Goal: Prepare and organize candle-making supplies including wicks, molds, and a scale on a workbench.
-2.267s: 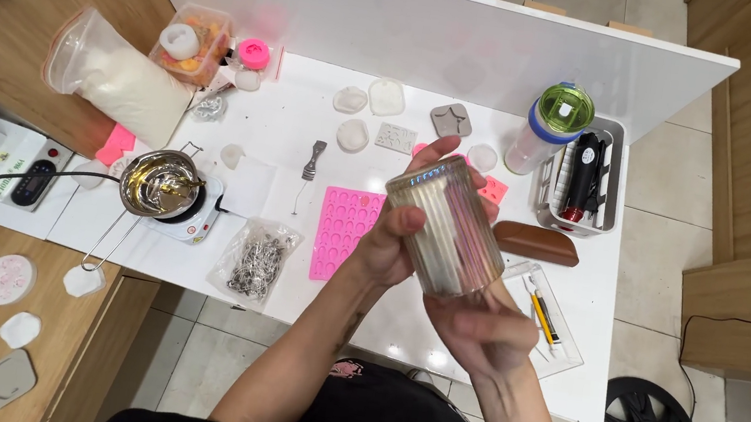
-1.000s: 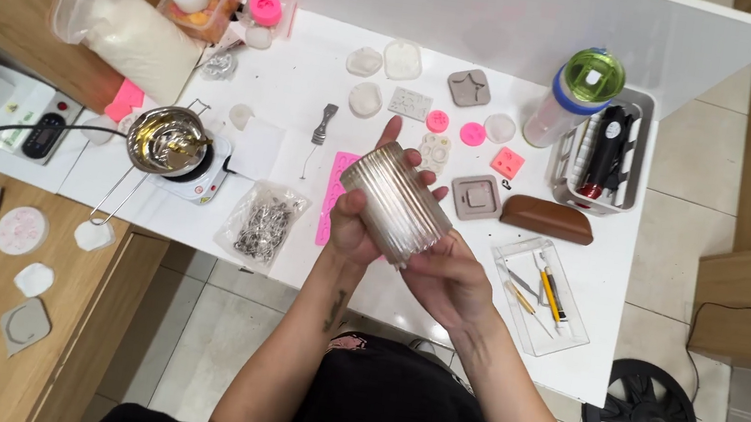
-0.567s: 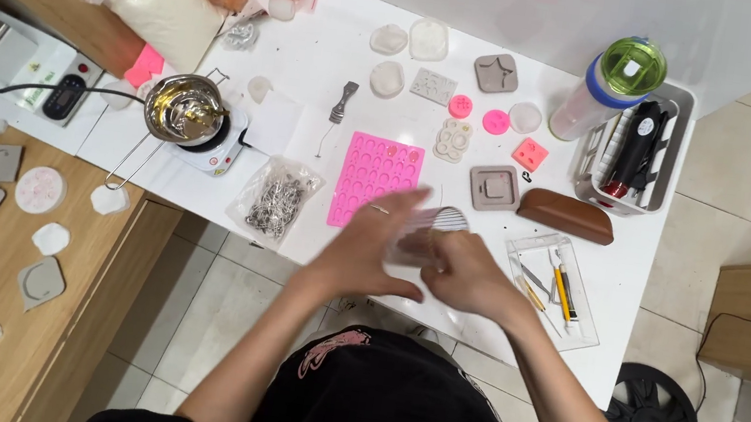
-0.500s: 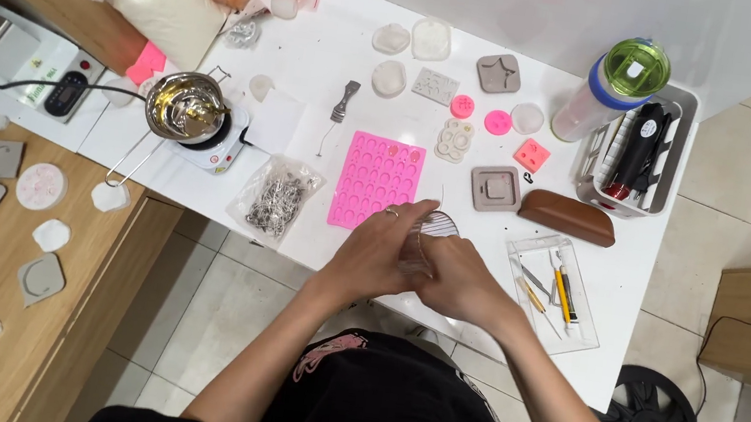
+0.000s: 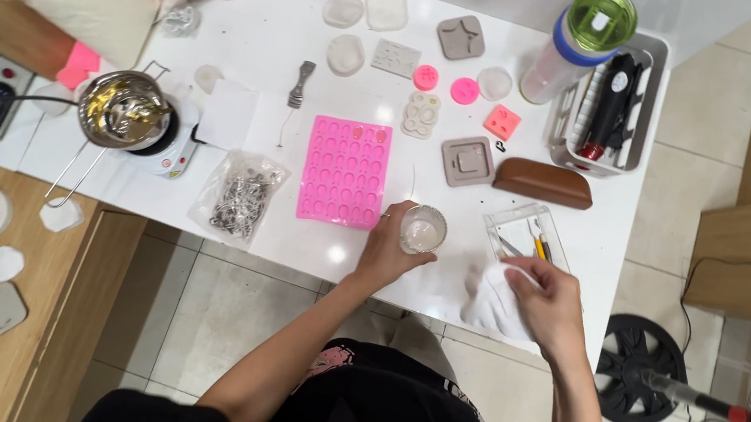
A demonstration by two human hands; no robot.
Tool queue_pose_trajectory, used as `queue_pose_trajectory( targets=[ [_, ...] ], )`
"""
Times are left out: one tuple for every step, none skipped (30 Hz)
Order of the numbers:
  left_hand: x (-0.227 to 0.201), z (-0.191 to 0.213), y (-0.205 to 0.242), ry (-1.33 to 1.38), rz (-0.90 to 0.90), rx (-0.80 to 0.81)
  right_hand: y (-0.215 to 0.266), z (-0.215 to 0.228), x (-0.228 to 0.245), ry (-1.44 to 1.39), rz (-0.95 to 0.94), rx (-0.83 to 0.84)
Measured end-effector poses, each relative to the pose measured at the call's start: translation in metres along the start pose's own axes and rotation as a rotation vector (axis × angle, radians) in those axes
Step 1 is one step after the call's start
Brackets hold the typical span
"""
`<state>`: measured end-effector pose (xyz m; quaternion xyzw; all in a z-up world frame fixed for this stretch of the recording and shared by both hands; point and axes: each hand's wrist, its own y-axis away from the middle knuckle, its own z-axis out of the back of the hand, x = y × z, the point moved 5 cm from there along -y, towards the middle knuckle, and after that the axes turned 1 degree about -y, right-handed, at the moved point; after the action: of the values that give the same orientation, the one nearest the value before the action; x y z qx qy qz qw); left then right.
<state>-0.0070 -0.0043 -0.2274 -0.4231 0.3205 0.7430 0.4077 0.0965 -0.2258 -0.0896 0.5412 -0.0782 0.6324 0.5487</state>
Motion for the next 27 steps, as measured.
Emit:
queue_pose_trajectory(
  targets=[
    [0.003,-0.011,-0.004,0.012,0.022,0.022,0.001,0.004,-0.02,-0.024,-0.065,-0.025],
    [0.003,-0.018,-0.008,0.014,0.021,0.036,0.003,-0.002,-0.041,-0.027,-0.076,-0.034],
    [0.003,-0.025,-0.013,0.007,0.024,0.065,0.003,-0.01,-0.063,-0.092,-0.123,-0.015],
    [0.003,-0.032,-0.018,0.0,0.027,0.094,0.003,-0.017,-0.085,-0.158,-0.17,0.004],
    [0.006,-0.037,-0.024,0.002,0.024,0.1,0.003,-0.025,-0.089,-0.159,-0.172,-0.002],
    [0.009,-0.041,-0.029,-0.017,0.004,0.107,0.004,-0.034,-0.094,-0.248,-0.214,0.01],
    [0.012,-0.044,-0.033,-0.039,-0.014,0.113,0.005,-0.045,-0.1,-0.337,-0.255,0.026],
    [0.013,-0.045,-0.037,-0.039,-0.014,0.117,-0.001,-0.052,-0.11,-0.339,-0.258,0.023],
    [0.013,-0.046,-0.04,-0.053,-0.029,0.111,-0.008,-0.06,-0.119,-0.367,-0.256,0.037],
    [0.013,-0.046,-0.043,-0.066,-0.044,0.105,-0.014,-0.069,-0.129,-0.395,-0.254,0.051],
    [0.014,-0.046,-0.046,-0.07,-0.042,0.104,-0.024,-0.078,-0.143,-0.398,-0.255,0.054],
    [0.012,-0.046,-0.048,-0.084,-0.067,0.098,-0.034,-0.087,-0.155,-0.478,-0.231,0.033],
    [0.011,-0.046,-0.051,-0.099,-0.094,0.088,-0.046,-0.095,-0.167,-0.558,-0.204,0.012],
    [0.012,-0.047,-0.054,-0.103,-0.092,0.084,-0.054,-0.102,-0.171,-0.559,-0.202,0.018],
    [0.014,-0.047,-0.056,-0.118,-0.095,0.09,-0.062,-0.107,-0.176,-0.527,-0.184,-0.026],
    [0.016,-0.048,-0.058,-0.133,-0.098,0.096,-0.069,-0.111,-0.18,-0.494,-0.165,-0.07],
    [0.011,-0.043,-0.059,-0.136,-0.095,0.094,-0.076,-0.115,-0.18,-0.496,-0.166,-0.065],
    [0.008,-0.04,-0.06,-0.12,-0.084,0.098,-0.082,-0.117,-0.18,-0.425,-0.164,-0.084],
    [0.004,-0.037,-0.06,-0.101,-0.071,0.101,-0.087,-0.119,-0.181,-0.353,-0.163,-0.104],
    [-0.004,-0.027,-0.055,-0.102,-0.068,0.1,-0.091,-0.121,-0.178,-0.353,-0.164,-0.1],
    [-0.012,-0.017,-0.049,-0.078,-0.075,0.084,-0.093,-0.119,-0.174,-0.153,-0.13,-0.146],
    [-0.02,-0.007,-0.044,-0.054,-0.083,0.067,-0.095,-0.118,-0.169,0.048,-0.093,-0.191],
    [-0.02,-0.002,-0.034,-0.055,-0.081,0.065,-0.095,-0.118,-0.164,0.048,-0.093,-0.188],
    [-0.02,0.006,-0.024,-0.127,-0.082,-0.004,-0.094,-0.119,-0.158,0.015,-0.075,-0.153],
    [-0.021,0.014,-0.014,-0.199,-0.082,-0.073,-0.093,-0.121,-0.151,-0.018,-0.057,-0.118],
    [-0.02,0.018,-0.003,-0.199,-0.08,-0.073,-0.085,-0.116,-0.135,-0.018,-0.058,-0.116],
    [-0.022,0.019,0.008,-0.166,-0.123,-0.008,-0.077,-0.116,-0.118,-0.099,-0.049,0.007]
  ],
)
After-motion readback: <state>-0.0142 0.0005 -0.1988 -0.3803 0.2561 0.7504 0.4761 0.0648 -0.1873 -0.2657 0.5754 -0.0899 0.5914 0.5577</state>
